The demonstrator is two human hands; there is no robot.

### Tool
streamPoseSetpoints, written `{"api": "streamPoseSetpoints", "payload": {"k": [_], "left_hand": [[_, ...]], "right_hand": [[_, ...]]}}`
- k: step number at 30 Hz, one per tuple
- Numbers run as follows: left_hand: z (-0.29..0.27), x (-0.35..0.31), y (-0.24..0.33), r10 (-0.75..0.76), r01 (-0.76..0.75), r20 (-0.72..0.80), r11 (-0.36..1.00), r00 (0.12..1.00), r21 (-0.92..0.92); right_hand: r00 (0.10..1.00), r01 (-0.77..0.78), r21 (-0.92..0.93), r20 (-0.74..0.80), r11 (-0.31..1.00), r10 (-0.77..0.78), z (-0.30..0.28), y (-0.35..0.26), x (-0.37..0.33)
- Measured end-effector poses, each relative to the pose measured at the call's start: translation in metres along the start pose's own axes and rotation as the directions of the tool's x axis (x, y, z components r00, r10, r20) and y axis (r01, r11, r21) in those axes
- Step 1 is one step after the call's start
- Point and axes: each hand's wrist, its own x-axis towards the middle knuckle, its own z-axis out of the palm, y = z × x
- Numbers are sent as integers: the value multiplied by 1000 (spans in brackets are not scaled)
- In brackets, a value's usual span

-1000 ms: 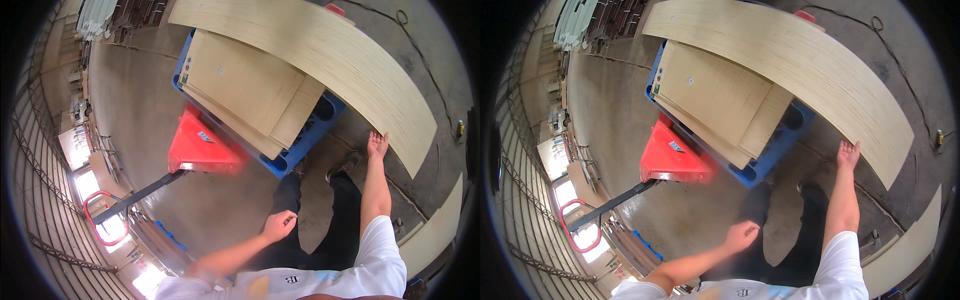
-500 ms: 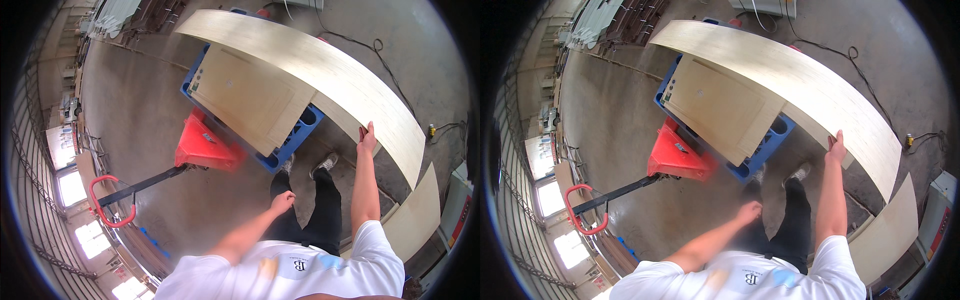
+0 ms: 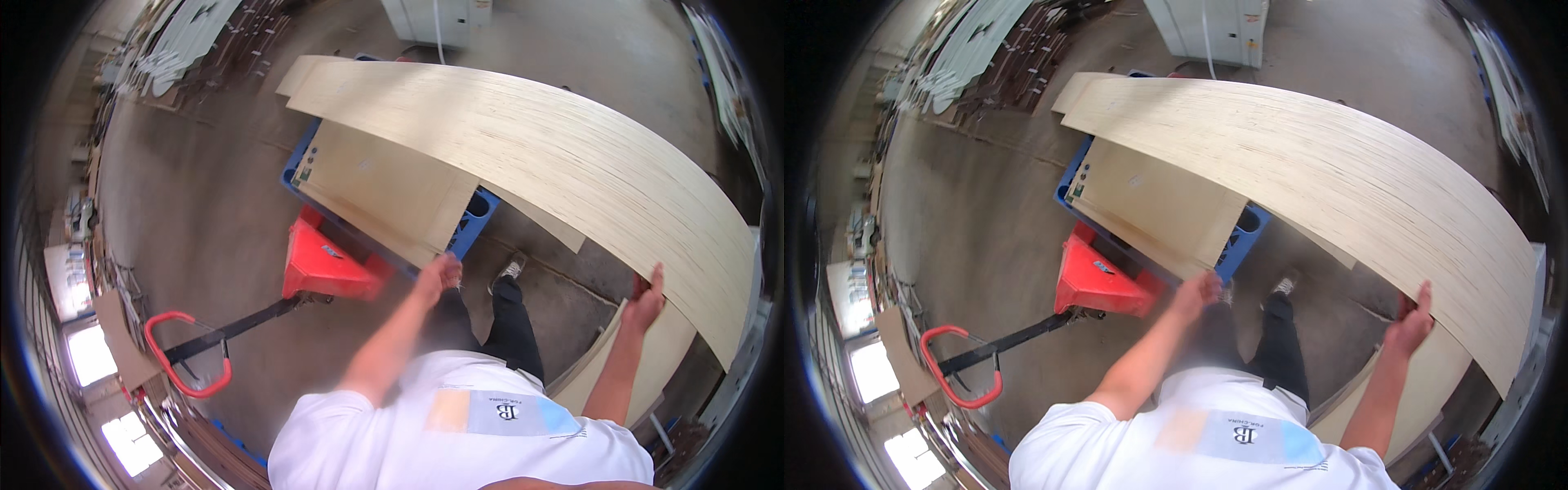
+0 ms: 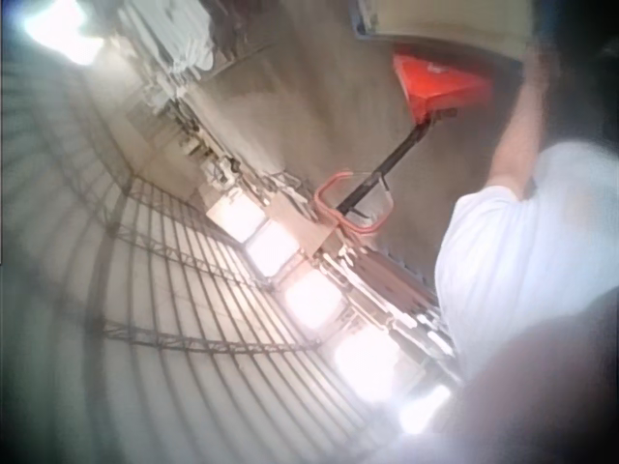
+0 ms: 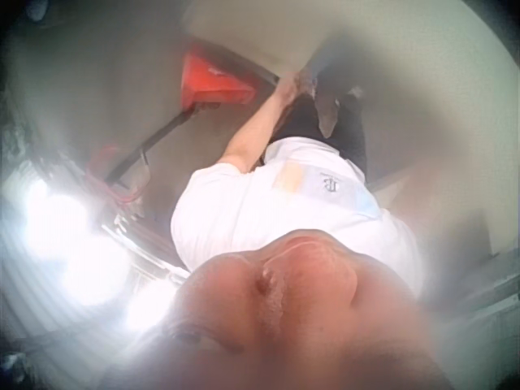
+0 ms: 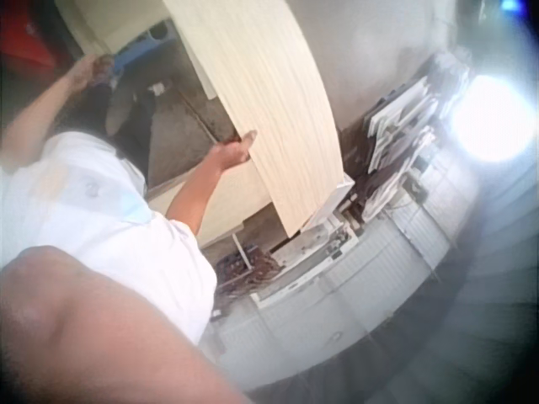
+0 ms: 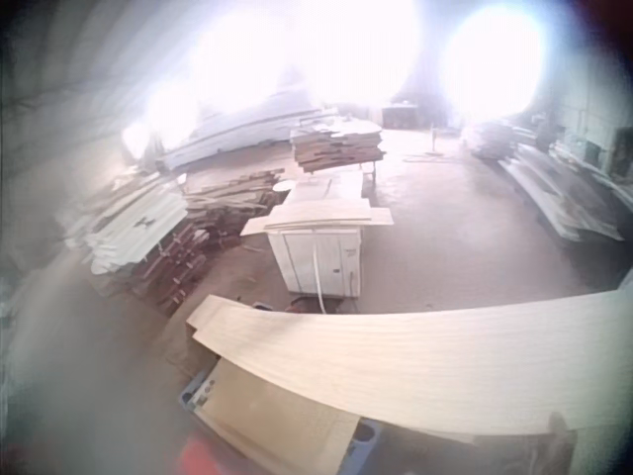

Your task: The person handles wood panels by moving them from a stack onto a blue plastic crate, then picks up an electrical cord and wipes the surface of a white appliance.

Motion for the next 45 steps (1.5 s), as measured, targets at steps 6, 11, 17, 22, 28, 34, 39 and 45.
{"api": "streamPoseSetpoints", "payload": {"k": [6, 11, 17, 22, 28, 34, 39, 45], "left_hand": [[-39, 40, 108, 260, -137, 131, 798, 957, -587], [-18, 25, 151, 397, -273, 120, 790, 910, -549], [-4, -47, 89, 193, -81, 172, 857, 966, -508], [50, -111, 50, 196, -54, 367, 931, 909, -362], [146, -160, -45, 72, 7, 678, 994, 732, -113], [255, -204, -193, -281, 184, 655, 959, 701, 214], [328, -235, -318, -496, 197, 588, 845, 639, 498], [383, -289, -450, -677, 291, 572, 725, 462, 624]], "right_hand": [[961, 163, 112, -243, 980, -132, -112, -141, -100], [879, 315, 142, -416, 938, -232, -221, -202, -185], [767, 384, 186, -609, 905, -200, -362, -185, -259], [678, 426, 243, -723, 872, -130, -485, -161, -314], [498, 556, 238, -863, 797, -90, -674, -86, -407], [323, 646, 242, -946, 724, 29, -828, 24, -559], [9, 685, 104, -991, 721, 133, -898, 107, -681], [-126, 689, 86, -963, 719, 236, -962, 177, -785]]}}
